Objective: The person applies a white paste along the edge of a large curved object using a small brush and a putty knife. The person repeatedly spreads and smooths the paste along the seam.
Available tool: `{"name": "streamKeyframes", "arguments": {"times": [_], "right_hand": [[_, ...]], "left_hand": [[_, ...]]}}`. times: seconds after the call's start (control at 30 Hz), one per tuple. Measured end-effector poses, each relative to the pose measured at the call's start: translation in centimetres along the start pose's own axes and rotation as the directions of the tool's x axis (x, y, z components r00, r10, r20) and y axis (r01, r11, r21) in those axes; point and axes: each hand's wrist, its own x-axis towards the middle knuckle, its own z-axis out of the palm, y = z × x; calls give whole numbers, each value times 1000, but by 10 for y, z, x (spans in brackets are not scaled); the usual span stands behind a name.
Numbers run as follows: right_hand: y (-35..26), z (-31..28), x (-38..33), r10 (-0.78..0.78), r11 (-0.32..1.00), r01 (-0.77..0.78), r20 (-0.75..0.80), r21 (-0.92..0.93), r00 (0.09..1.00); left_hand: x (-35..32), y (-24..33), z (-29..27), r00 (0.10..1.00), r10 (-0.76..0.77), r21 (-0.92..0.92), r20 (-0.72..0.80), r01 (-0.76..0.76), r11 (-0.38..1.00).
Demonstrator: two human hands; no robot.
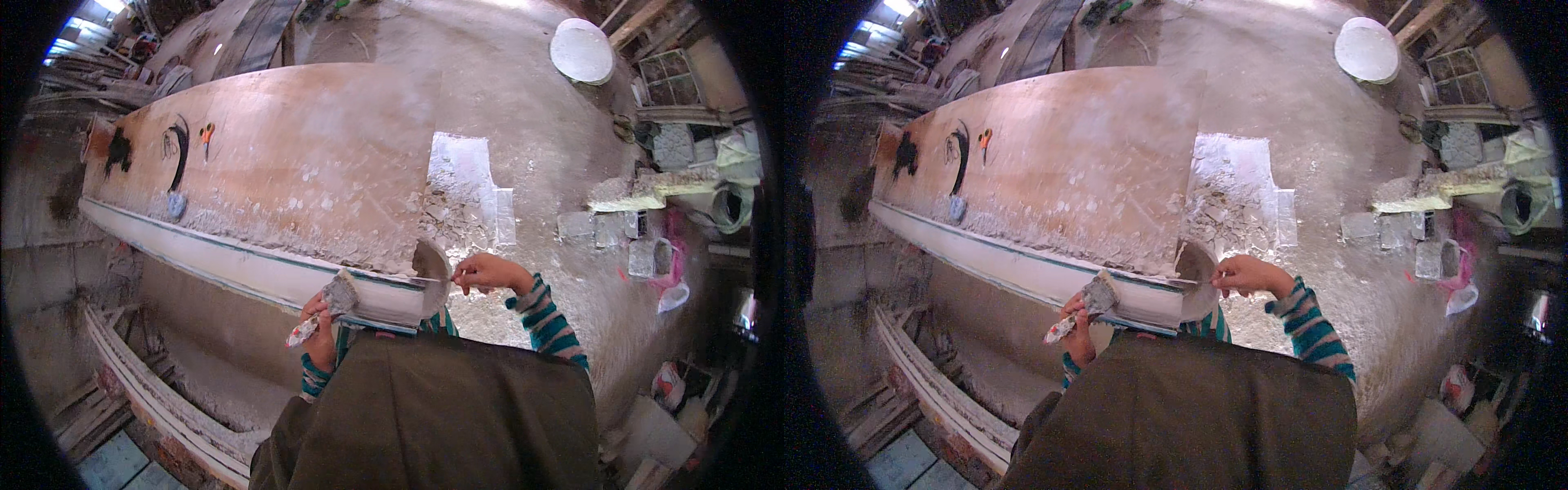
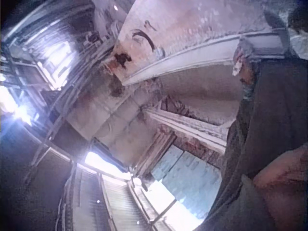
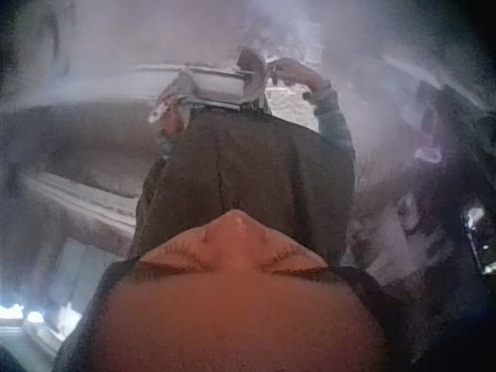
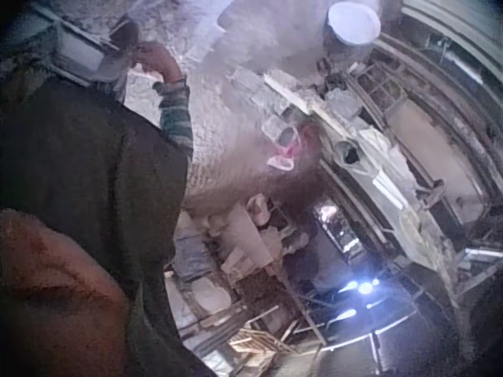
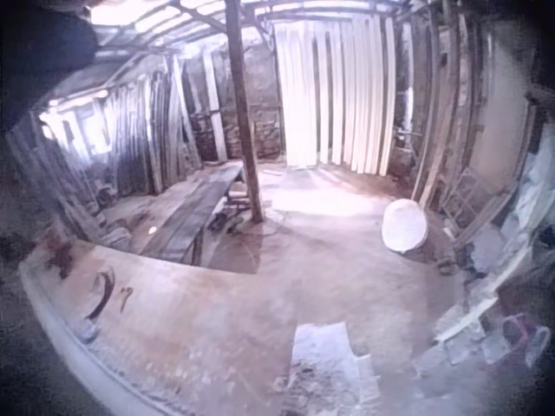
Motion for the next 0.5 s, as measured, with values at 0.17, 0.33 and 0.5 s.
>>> {"name": "streamKeyframes", "arguments": {"times": [0.17,0.33,0.5], "right_hand": [[-15,-36,21,8,999,-1,167,-41,986],[-11,-38,31,-2,994,27,231,-106,973],[-15,-44,34,-11,999,19,171,-44,985]], "left_hand": [[-3,-6,-6,997,55,195,54,-65,979],[-14,-9,-1,1000,4,110,-29,-1,994],[-21,-13,-5,1000,-17,159,-21,20,987]]}}
